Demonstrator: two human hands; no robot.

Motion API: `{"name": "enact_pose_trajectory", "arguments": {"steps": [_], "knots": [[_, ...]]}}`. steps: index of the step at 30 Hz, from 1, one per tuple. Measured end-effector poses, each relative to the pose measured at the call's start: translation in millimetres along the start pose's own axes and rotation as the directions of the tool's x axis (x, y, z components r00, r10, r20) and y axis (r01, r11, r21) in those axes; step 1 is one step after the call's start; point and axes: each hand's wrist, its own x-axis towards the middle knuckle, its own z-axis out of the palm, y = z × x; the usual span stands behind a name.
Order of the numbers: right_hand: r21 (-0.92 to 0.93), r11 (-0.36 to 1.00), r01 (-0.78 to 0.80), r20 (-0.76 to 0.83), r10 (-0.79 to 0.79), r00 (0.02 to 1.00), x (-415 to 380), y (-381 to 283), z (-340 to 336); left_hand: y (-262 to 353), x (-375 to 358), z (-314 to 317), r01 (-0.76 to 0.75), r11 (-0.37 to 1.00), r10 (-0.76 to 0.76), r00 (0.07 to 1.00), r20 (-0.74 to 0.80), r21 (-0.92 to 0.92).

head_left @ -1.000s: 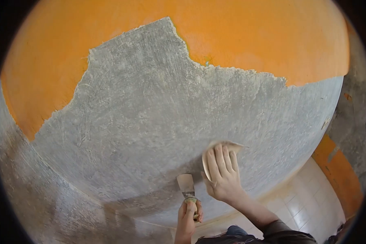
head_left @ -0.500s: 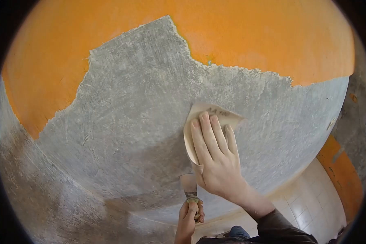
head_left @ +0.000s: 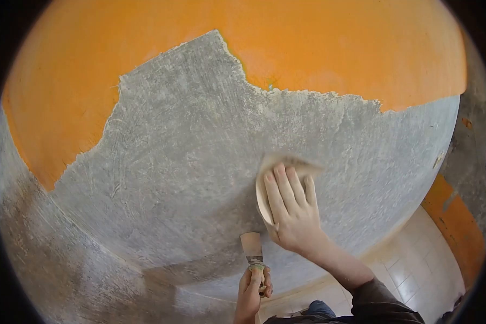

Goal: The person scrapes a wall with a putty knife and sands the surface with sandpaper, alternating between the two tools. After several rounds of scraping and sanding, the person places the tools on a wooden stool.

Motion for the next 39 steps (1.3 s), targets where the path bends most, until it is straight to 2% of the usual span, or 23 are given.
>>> {"name": "enact_pose_trajectory", "arguments": {"steps": [3, 6, 7, 9, 11, 13, 15, 16, 17, 21, 24, 25, 27, 29, 32, 34, 38, 39], "knots": [[-0.076, 0.996, -0.041, 0.150, 0.052, 0.987, -75.1, 2.0, 27.2, -4.7, 4.2, -8.1, -0.017, 0.999, 0.019, 0.999, 0.044, -0.048], [-0.129, 0.981, -0.145, 0.102, 0.159, 0.982, -147.2, 8.8, 61.3, -1.4, -1.7, -7.2, -0.002, 0.997, 0.006, 0.999, 0.050, -0.071], [-0.125, 0.983, -0.136, 0.120, 0.151, 0.981, -140.8, 8.5, 54.0, 1.6, -2.2, -4.3, -0.007, 0.999, 0.009, 0.999, 0.050, -0.042], [-0.081, 0.962, -0.259, 0.094, 0.266, 0.959, -107.5, 13.1, 41.0, 5.7, -0.2, -1.5, -0.020, 0.999, 0.024, 0.996, 0.088, -0.044], [-0.052, 0.963, -0.263, -0.096, 0.258, 0.961, -61.0, 25.3, 24.7, 13.2, 8.0, 2.9, -0.062, 0.998, 0.066, 0.984, 0.167, -0.026], [0.003, 0.971, -0.238, -0.207, 0.234, 0.950, -26.1, 38.6, 8.3, 29.4, 21.2, 14.6, -0.113, 0.994, 0.112, 0.968, 0.225, -0.010], [-0.023, 0.965, -0.261, -0.206, 0.250, 0.946, -20.5, 37.9, 13.1, 46.9, 33.2, 26.3, -0.135, 0.991, 0.132, 0.961, 0.244, -0.006], [-0.057, 0.960, -0.275, -0.224, 0.256, 0.940, -20.2, 35.1, 14.9, 53.4, 38.5, 32.7, -0.186, 0.981, 0.195, 0.934, 0.299, -0.059], [-0.086, 0.960, -0.268, -0.199, 0.247, 0.948, -32.2, 30.9, 23.0, 57.3, 42.4, 37.9, -0.236, 0.965, 0.262, 0.899, 0.352, -0.117], [-0.091, 0.946, -0.312, 0.003, 0.314, 0.950, -141.1, 7.6, 74.8, 60.3, 49.8, 48.0, -0.255, 0.950, 0.304, 0.883, 0.358, -0.179], [-0.097, 0.960, -0.262, 0.027, 0.266, 0.964, -175.9, 7.0, 89.5, 58.0, 51.4, 50.7, -0.218, 0.946, 0.302, 0.865, 0.401, -0.242], [-0.036, 0.956, -0.290, 0.049, 0.291, 0.955, -148.8, 10.0, 71.5, 59.1, 50.4, 52.6, -0.230, 0.949, 0.299, 0.871, 0.390, -0.214], [-0.080, 0.966, -0.244, -0.055, 0.240, 0.969, -92.2, 24.8, 43.2, 58.5, 47.0, 55.6, -0.242, 0.951, 0.299, 0.878, 0.373, -0.190], [-0.047, 0.976, -0.210, -0.149, 0.202, 0.968, -38.6, 39.0, 13.1, 59.1, 46.8, 59.9, -0.326, 0.941, 0.338, 0.890, 0.308, -0.090], [-0.104, 0.976, -0.193, -0.200, 0.170, 0.965, -10.2, 48.2, 4.8, 57.3, 46.2, 66.2, -0.377, 0.925, 0.377, 0.886, 0.271, -0.052], [-0.112, 0.977, -0.181, -0.162, 0.161, 0.974, -32.0, 45.8, 14.2, 53.3, 47.6, 66.6, -0.393, 0.919, 0.389, 0.883, 0.263, -0.038], [-0.061, 0.973, -0.223, 0.131, 0.229, 0.965, -153.7, 37.1, 58.1, 48.4, 50.6, 72.1, -0.427, 0.904, 0.420, 0.874, 0.245, -0.024], [-0.054, 0.973, -0.222, 0.131, 0.228, 0.965, -179.9, 32.3, 61.1, 48.1, 49.0, 73.5, -0.429, 0.903, 0.421, 0.875, 0.240, -0.020]]}}
